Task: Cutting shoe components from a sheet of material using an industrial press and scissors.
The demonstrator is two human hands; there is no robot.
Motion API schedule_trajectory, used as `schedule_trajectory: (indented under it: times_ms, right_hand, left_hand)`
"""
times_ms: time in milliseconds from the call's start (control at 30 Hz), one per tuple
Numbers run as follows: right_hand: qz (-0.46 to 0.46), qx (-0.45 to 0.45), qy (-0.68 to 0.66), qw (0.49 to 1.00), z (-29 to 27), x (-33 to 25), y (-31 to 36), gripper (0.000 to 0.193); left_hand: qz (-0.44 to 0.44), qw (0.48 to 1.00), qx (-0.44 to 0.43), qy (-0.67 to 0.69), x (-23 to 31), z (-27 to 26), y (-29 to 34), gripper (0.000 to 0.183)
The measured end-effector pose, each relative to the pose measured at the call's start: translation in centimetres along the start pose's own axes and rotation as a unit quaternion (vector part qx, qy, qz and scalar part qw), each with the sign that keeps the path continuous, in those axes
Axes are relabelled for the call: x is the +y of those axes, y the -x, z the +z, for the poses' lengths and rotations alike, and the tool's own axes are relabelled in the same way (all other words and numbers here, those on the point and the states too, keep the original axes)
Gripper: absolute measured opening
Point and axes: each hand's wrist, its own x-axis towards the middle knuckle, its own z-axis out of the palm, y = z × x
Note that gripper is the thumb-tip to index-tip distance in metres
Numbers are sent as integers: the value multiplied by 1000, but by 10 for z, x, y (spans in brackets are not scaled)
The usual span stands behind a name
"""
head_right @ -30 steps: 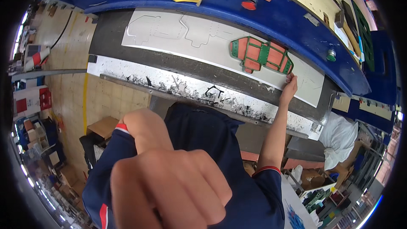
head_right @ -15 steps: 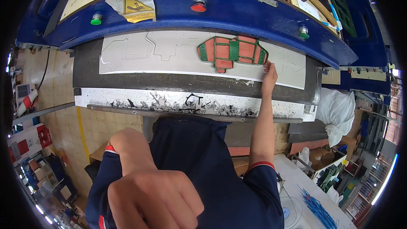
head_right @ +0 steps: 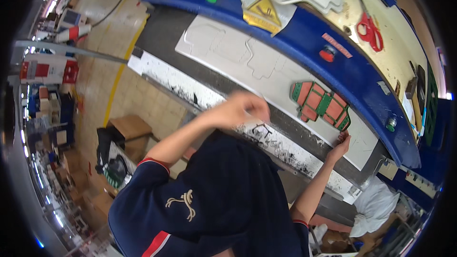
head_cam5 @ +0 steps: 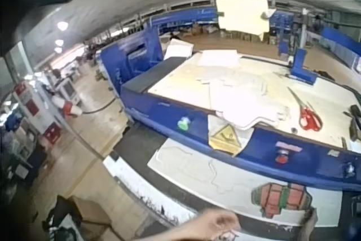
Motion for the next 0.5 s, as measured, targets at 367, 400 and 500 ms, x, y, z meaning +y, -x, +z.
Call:
schedule_trajectory:
  times_ms: [367,400,500]
  right_hand:
    - [84,-10,-75,994,-5,-4,-13,41]
    - [72,-18,-82,994,1,-6,-12,40]
    - [70,-8,-55,996,11,-18,-4,40]
  left_hand:
    - [-166,975,133,57,-86,8,115,21]
    - [-114,989,62,66,-90,31,124,22]
    - [-115,990,-42,73,-84,37,132,23]
